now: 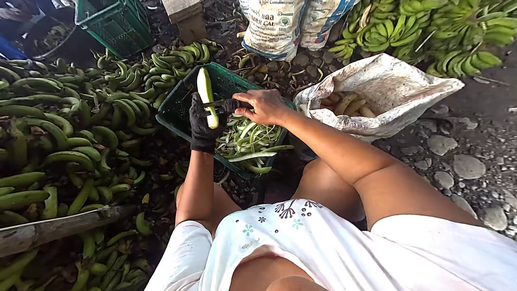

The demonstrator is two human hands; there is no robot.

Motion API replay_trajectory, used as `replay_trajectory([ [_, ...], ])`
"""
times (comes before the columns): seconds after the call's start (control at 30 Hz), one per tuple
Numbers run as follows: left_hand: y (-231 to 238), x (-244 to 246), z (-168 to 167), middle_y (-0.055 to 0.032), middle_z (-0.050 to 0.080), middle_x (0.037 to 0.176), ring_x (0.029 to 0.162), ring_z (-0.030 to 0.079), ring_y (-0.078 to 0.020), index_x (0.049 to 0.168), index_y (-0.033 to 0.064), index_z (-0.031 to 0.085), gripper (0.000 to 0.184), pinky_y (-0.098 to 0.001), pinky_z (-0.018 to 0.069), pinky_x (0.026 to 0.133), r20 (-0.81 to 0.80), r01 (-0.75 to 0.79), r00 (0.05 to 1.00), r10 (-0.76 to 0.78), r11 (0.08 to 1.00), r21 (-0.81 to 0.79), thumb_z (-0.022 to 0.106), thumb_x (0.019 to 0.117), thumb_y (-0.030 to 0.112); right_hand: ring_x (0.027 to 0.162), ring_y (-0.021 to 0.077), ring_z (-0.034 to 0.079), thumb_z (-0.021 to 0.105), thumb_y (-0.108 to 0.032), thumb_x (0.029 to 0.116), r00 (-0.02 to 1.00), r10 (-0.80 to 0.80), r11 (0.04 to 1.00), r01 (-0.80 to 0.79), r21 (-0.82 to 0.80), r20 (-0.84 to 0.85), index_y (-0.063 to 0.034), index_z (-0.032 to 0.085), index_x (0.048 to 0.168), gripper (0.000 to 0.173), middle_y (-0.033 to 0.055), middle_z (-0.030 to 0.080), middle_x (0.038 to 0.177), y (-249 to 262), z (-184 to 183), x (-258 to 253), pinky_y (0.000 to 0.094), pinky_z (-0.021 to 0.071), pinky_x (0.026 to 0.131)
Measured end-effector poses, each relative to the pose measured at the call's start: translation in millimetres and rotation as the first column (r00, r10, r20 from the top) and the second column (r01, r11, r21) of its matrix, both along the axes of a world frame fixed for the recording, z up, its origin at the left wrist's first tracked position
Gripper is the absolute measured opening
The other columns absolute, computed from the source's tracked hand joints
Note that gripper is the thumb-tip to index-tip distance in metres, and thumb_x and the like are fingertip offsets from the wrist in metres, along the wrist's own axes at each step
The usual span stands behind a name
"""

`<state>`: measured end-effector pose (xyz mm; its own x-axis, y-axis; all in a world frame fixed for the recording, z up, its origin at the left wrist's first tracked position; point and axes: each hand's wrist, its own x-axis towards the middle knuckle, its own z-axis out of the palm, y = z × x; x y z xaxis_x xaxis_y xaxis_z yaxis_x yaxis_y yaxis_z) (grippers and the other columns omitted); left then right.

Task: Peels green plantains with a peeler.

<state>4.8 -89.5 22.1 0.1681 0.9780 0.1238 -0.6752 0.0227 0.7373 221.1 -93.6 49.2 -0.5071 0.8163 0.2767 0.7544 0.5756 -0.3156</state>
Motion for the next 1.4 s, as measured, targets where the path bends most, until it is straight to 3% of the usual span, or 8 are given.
replay_trajectory([
  [0.13,-2,8,10,-0.0033,0.06,0.075,0.057,0.06,-0.0131,0.106,0.0129,0.057,0.061,-0.0254,0.0524,0.049,0.132,0.253,0.965,-0.224,0.93,-0.266,0.014,0.107,0.056,0.088,0.0416,0.07,0.052,-0.053,0.1029,0.987,-0.138,0.972,0.151,0.179,-0.082,-0.0212,0.063,0.143,0.052,0.0211,0.07,0.102,35,-8,15,0.0579,0.0542,0.07],
  [0.3,-1,1,7,-0.0047,0.062,0.075,0.055,0.06,-0.0136,0.104,0.0121,0.058,0.067,-0.0264,0.0519,0.045,0.026,0.242,0.969,-0.248,0.91,-0.338,0.013,0.1054,0.062,0.111,0.0416,0.068,0.045,-0.057,0.1043,0.94,-0.334,0.939,0.325,-0.113,-0.065,-0.0274,0.054,0.151,0.056,0.0177,0.07,0.125,58,12,52,0.0669,0.0487,0.087],
  [0.43,10,-8,0,-0.0037,0.068,0.086,0.069,0.068,-0.0129,0.123,0.0129,0.056,0.049,-0.0291,0.0601,0.059,-0.15,-0.127,0.982,0.116,0.99,-0.063,0.022,0.1107,0.047,0.107,0.046,0.068,0.046,-0.055,0.1052,0.959,-0.273,0.945,0.251,-0.211,-0.078,-0.0218,0.057,0.145,0.053,0.02,0.072,0.118,26,27,30,0.0707,0.0493,0.084],
  [0.57,18,-3,2,-0.0089,0.062,0.114,0.098,0.064,-0.0121,0.144,-0.0006,0.04,0.043,-0.0332,0.0561,0.089,-0.386,-0.621,0.653,0.652,0.752,0.22,0.037,0.1102,0.026,0.1,0.0457,0.069,0.044,-0.052,0.1074,0.99,-0.136,0.914,0.116,-0.389,-0.023,-0.02,0.056,0.144,0.05,0.0211,0.072,0.105,-17,40,-9,0.0692,0.0506,0.081],
  [0.83,6,12,19,-0.0128,0.05,0.136,0.12,0.054,-0.0087,0.151,-0.0041,0.026,0.049,-0.0255,0.0458,0.104,-0.308,-0.836,0.373,0.875,0.462,0.298,0.032,0.1107,0.023,0.098,0.0407,0.07,0.038,-0.054,0.1089,0.991,-0.129,0.876,0.124,-0.466,0.022,-0.0191,0.054,0.143,0.051,0.0185,0.072,0.1,-32,36,-33,0.0625,0.0515,0.081],
  [1.07,8,8,12,-0.0073,0.056,0.12,0.102,0.061,-0.0087,0.15,-0.0007,0.029,0.044,-0.0309,0.055,0.091,-0.246,-0.746,0.539,0.805,0.592,0.304,0.034,0.1102,0.019,0.104,0.0431,0.069,0.041,-0.055,0.108,0.991,-0.137,0.866,0.12,-0.485,-0.001,-0.024,0.05,0.152,0.054,0.0204,0.072,0.111,-23,34,-29,0.0653,0.0504,0.084],
  [1.27,-20,2,37,0.0042,0.063,0.105,0.094,0.061,-0.0001,0.131,0.0098,0.049,0.029,-0.0219,0.0541,0.088,-0.255,-0.238,0.926,0.278,0.955,0.176,0.031,0.109,0.017,0.114,0.041,0.067,0.046,-0.054,0.1064,0.988,-0.13,0.945,0.1,-0.31,-0.08,-0.0223,0.052,0.151,0.055,0.0185,0.07,0.124,11,18,-17,0.0658,0.0493,0.09],
  [1.4,-27,-5,45,0.005,0.065,0.092,0.079,0.063,-0.001,0.128,0.0089,0.051,0.032,-0.0205,0.0565,0.074,-0.341,0.093,0.938,-0.055,0.991,0.097,0.027,0.1103,0.021,0.121,0.0414,0.065,0.046,-0.054,0.106,0.974,-0.165,0.965,0.127,-0.229,-0.154,-0.0224,0.053,0.151,0.056,0.0168,0.068,0.133,47,18,1,0.0698,0.0462,0.095],
])
